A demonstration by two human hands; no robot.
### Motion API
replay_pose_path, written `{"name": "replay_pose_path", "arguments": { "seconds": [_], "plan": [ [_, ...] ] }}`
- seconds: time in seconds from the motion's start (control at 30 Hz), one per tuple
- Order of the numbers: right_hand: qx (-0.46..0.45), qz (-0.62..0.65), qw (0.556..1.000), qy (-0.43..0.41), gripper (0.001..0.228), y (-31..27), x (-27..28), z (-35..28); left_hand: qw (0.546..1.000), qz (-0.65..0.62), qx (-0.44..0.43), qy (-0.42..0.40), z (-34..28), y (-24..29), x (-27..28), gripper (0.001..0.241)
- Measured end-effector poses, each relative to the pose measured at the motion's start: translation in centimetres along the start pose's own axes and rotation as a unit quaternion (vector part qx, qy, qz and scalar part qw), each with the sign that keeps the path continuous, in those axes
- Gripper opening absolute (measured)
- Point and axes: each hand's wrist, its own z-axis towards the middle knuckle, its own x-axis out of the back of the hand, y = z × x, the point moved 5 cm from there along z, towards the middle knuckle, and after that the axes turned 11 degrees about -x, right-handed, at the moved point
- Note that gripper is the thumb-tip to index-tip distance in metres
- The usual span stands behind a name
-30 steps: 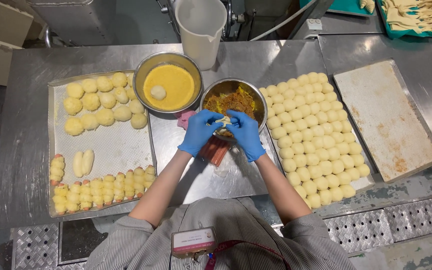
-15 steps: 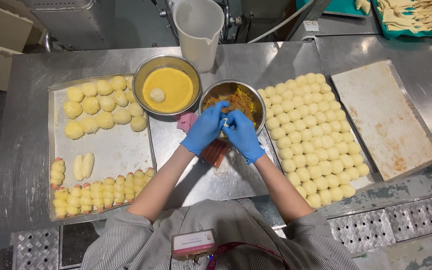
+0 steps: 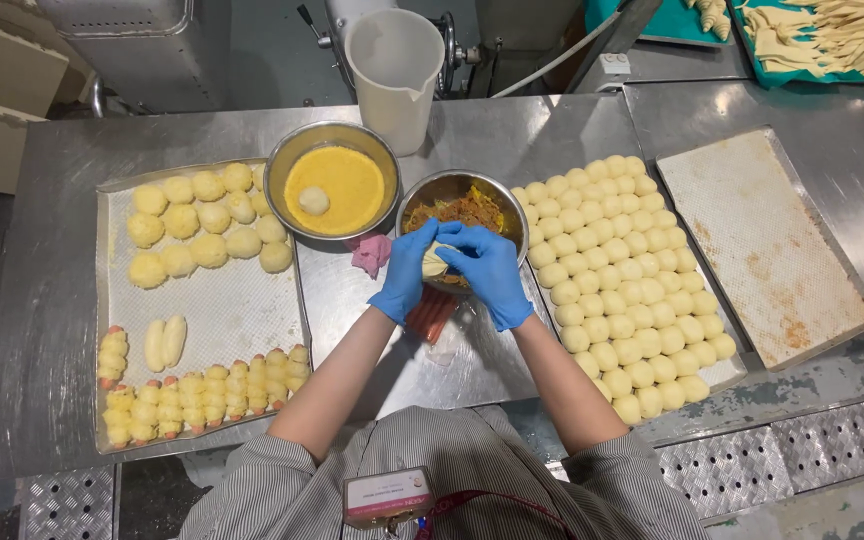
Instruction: Prepare and stuff dough balls with filling to make buns.
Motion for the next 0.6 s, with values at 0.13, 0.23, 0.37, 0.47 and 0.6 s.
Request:
{"name": "replay_pose_path", "arguments": {
  "seconds": [0.13, 0.23, 0.37, 0.47, 0.6],
  "plan": [
    [-0.096, 0.005, 0.995, -0.027, 0.020, 0.9, -0.4, 0.1, 0.994, 0.064, 0.067, 0.056, 0.6, -1.9, 2.0, 0.039],
    [-0.064, -0.003, 0.994, -0.089, 0.026, -0.5, 0.0, 0.4, 0.988, 0.084, 0.096, 0.085, 1.1, -2.7, 3.6, 0.037],
    [-0.010, -0.051, 0.992, -0.113, 0.039, -2.0, -0.5, 0.0, 0.985, 0.074, 0.102, 0.119, 0.4, -1.7, 3.2, 0.034],
    [-0.092, -0.104, 0.989, -0.047, 0.038, -1.3, -1.1, -0.4, 0.984, 0.076, 0.086, 0.133, -0.2, -1.4, 2.1, 0.036],
    [-0.059, -0.092, 0.994, -0.013, 0.040, -2.5, -1.4, -0.9, 0.979, 0.133, -0.020, 0.155, -0.8, -0.4, 1.0, 0.039]
  ]
}}
